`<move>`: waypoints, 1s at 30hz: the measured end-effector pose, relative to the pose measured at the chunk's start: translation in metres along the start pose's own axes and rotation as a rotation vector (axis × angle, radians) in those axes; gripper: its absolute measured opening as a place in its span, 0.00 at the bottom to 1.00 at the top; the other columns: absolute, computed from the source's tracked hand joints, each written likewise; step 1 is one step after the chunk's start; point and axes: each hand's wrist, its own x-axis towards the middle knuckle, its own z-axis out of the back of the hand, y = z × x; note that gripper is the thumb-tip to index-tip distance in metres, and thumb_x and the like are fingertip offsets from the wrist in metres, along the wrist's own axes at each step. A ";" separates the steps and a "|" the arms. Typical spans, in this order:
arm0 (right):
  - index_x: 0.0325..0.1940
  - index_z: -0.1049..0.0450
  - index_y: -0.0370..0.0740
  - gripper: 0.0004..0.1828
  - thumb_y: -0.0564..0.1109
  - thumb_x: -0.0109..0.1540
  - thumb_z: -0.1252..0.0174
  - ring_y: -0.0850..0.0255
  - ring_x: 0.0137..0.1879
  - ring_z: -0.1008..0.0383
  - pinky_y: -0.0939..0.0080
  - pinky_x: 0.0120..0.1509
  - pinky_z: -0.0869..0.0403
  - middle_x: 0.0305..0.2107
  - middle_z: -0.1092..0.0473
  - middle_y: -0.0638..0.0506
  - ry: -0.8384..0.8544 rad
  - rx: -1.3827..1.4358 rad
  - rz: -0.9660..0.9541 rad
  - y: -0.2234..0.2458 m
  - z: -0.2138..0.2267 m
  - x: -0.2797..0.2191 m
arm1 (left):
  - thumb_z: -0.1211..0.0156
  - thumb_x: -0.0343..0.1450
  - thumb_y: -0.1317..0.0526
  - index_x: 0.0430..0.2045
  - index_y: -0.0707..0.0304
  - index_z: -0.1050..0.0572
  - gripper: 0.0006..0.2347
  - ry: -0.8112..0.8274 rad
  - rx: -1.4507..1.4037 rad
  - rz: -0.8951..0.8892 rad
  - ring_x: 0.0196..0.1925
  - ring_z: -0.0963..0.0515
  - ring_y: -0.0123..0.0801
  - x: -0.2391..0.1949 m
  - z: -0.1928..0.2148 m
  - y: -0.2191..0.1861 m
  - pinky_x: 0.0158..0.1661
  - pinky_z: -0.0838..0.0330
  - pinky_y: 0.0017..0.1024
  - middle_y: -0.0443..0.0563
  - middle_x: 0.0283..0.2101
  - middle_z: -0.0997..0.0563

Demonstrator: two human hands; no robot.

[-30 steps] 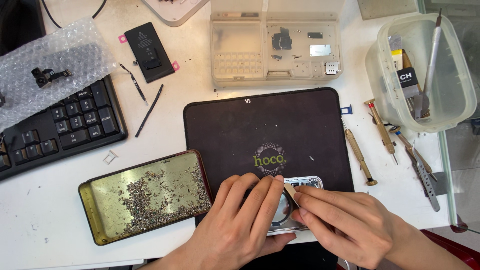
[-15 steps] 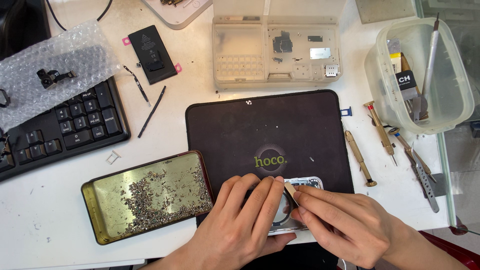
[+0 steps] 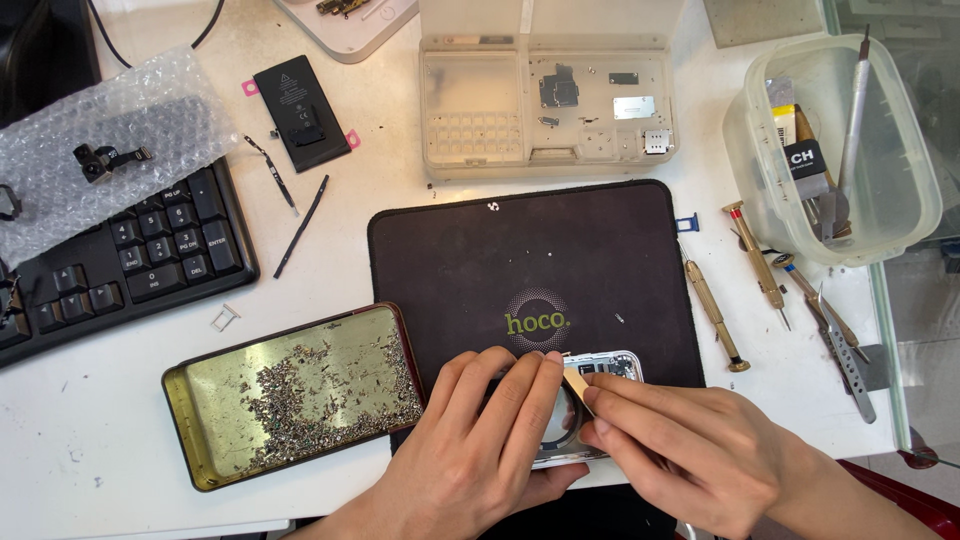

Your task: The person uses tweezers to carefully manipulate small internal components of a disassembled smartphone on a workbench. They repeatedly adjust and reposition tiny parts within the device's chassis.

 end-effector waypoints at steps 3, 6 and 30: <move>0.43 0.26 0.31 0.13 0.39 0.59 0.30 0.49 0.48 0.18 0.58 0.47 0.18 0.39 0.24 0.38 -0.078 0.102 -0.145 0.002 0.001 -0.003 | 0.31 0.68 0.47 0.56 0.85 0.30 0.33 0.011 -0.001 0.002 0.56 0.25 0.58 -0.001 0.001 0.001 0.54 0.30 0.53 0.72 0.54 0.24; 0.47 0.27 0.36 0.10 0.35 0.62 0.38 0.52 0.51 0.18 0.59 0.53 0.18 0.40 0.24 0.44 -0.222 0.337 -0.448 0.002 0.011 -0.002 | 0.31 0.67 0.47 0.57 0.85 0.31 0.34 0.039 -0.037 0.019 0.57 0.26 0.57 -0.003 0.001 0.000 0.55 0.32 0.54 0.71 0.54 0.25; 0.57 0.23 0.37 0.24 0.36 0.55 0.38 0.63 0.40 0.21 0.65 0.39 0.21 0.42 0.27 0.50 0.352 0.244 -0.615 -0.017 0.030 0.013 | 0.30 0.66 0.47 0.53 0.88 0.29 0.34 0.075 -0.137 0.105 0.62 0.30 0.62 -0.022 -0.007 -0.001 0.59 0.32 0.55 0.75 0.56 0.28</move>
